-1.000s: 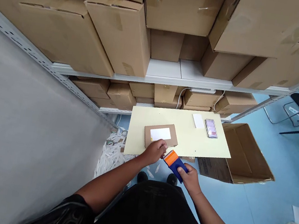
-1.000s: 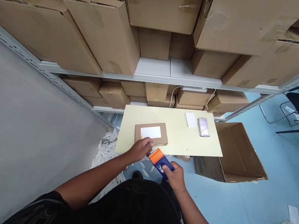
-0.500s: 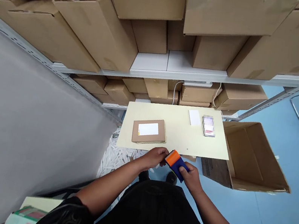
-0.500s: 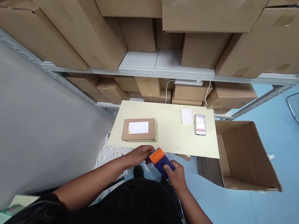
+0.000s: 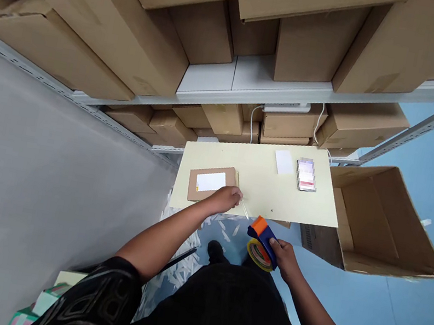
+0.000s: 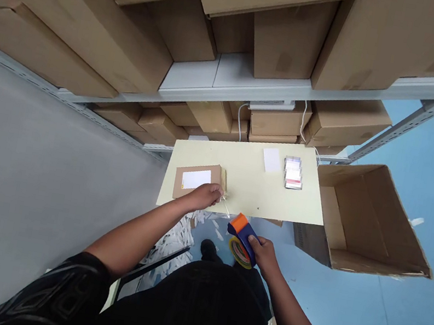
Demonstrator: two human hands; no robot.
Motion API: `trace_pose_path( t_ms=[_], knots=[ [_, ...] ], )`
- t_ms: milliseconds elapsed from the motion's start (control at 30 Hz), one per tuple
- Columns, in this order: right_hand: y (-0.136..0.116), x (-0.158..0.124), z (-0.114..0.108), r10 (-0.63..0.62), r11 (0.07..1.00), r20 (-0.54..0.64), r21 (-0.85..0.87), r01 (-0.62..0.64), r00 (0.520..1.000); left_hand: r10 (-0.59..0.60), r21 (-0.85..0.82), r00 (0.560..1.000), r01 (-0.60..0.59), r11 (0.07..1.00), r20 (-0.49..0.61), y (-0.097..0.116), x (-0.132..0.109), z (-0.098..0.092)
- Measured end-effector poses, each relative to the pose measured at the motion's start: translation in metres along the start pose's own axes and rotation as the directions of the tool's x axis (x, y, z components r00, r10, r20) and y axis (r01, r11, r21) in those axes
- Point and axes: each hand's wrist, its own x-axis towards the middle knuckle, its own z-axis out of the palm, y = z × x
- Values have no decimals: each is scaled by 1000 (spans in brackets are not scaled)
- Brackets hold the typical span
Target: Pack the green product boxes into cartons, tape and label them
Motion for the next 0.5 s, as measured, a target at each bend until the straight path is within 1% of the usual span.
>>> trace_pose_path(
  t_ms=[33,67,133,167,200,233,300,367,433,467,500],
  knots=[
    [2,2,3,21,999,-35,27,-20,999,53,145,999,-51,988,-8,3,10,-5],
    [3,5,8,40,998,-82,47,-36,996,107,302,994,-97,948,-14,6,21,-8],
    [4,13,20,85,995,-167,70,-74,982,188,567,982,-162,808,12,12,43,-9],
    [4,17,26,111,992,-194,74,-99,975,202,648,978,-180,740,42,14,54,-8],
    [5,22,33,135,990,-210,78,-121,968,202,698,977,-194,690,72,15,64,-6],
    [6,27,41,157,986,-215,87,-141,964,194,723,976,-203,660,97,14,74,-3],
    [8,38,55,209,975,-205,122,-187,956,185,745,976,-205,635,111,10,89,2],
    [14,47,72,294,949,-174,167,-266,940,174,779,982,-165,606,72,3,101,3],
    [23,54,89,410,904,-127,190,-383,903,159,796,987,-102,597,7,-5,111,0],
    [29,56,97,450,883,-95,196,-426,888,153,794,988,-77,603,-20,-8,115,-3],
    [35,58,105,449,879,-44,200,-432,892,153,787,988,-66,613,-36,-12,118,-8]
  ],
)
